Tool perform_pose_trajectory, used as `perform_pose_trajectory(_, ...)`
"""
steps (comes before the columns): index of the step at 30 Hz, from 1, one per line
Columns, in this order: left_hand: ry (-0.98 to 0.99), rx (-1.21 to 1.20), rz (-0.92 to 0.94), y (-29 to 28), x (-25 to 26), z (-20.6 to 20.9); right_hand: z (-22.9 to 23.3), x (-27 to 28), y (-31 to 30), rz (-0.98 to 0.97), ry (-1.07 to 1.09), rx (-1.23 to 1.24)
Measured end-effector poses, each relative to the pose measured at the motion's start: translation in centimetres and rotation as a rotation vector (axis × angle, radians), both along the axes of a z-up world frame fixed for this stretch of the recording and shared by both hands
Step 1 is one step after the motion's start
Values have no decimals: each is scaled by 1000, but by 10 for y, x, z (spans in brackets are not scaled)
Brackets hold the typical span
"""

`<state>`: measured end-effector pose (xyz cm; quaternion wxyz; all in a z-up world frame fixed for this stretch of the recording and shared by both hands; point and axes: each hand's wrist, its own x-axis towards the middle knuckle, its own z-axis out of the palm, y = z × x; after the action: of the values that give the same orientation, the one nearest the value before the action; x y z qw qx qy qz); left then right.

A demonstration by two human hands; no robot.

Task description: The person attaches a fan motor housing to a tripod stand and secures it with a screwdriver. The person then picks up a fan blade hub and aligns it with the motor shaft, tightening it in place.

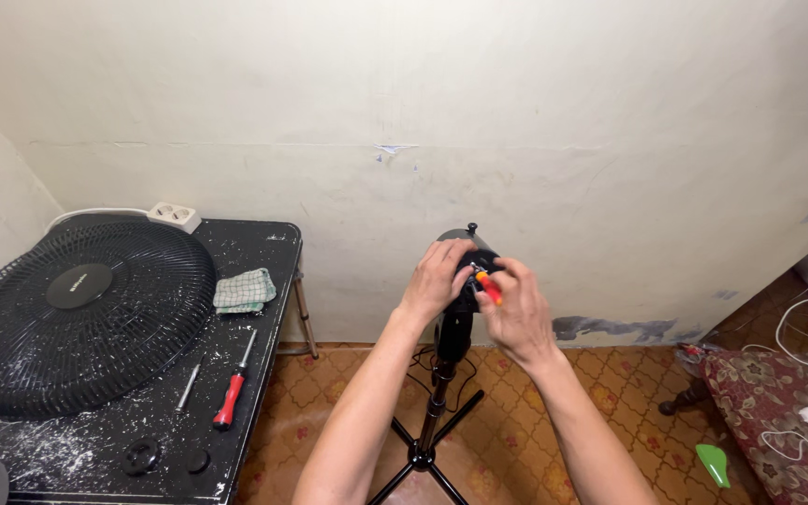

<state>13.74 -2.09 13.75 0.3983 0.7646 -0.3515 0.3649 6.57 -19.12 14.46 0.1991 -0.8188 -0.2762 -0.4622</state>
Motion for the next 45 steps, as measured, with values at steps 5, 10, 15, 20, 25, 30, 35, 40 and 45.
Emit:
perform_pose_trajectory(5, 30, 1, 1, -3, 2, -3, 15, -12, 5, 194, -39, -100)
perform_pose_trajectory(10, 72, -78, -66, -5, 6, -4, 6, -5, 0, 143, 114, 116)
perform_pose_trajectory(15, 126, -59, -83, 2, 16, -3, 17, -20, -4, -55, 43, 13)
perform_pose_trajectory(20, 280, -231, -247, 10, 34, -36, 23, -20, -6, -59, 138, -46)
perform_pose_trajectory(25, 567, -406, -196, 19, 52, -118, 22, -15, -7, -62, 139, -55)
perform_pose_trajectory(30, 833, -33, -141, 6, 50, -153, 22, -17, -9, -74, 163, -4)
perform_pose_trajectory(35, 960, -203, -192, -16, 43, -156, 28, -24, -13, -77, 136, -28)
perform_pose_trajectory(40, 718, -314, -163, -25, 28, -168, 32, -33, -15, -71, 130, -19)
perform_pose_trajectory(45, 560, -354, 176, -33, -5, -182, 42, -51, -17, -16, 184, 17)
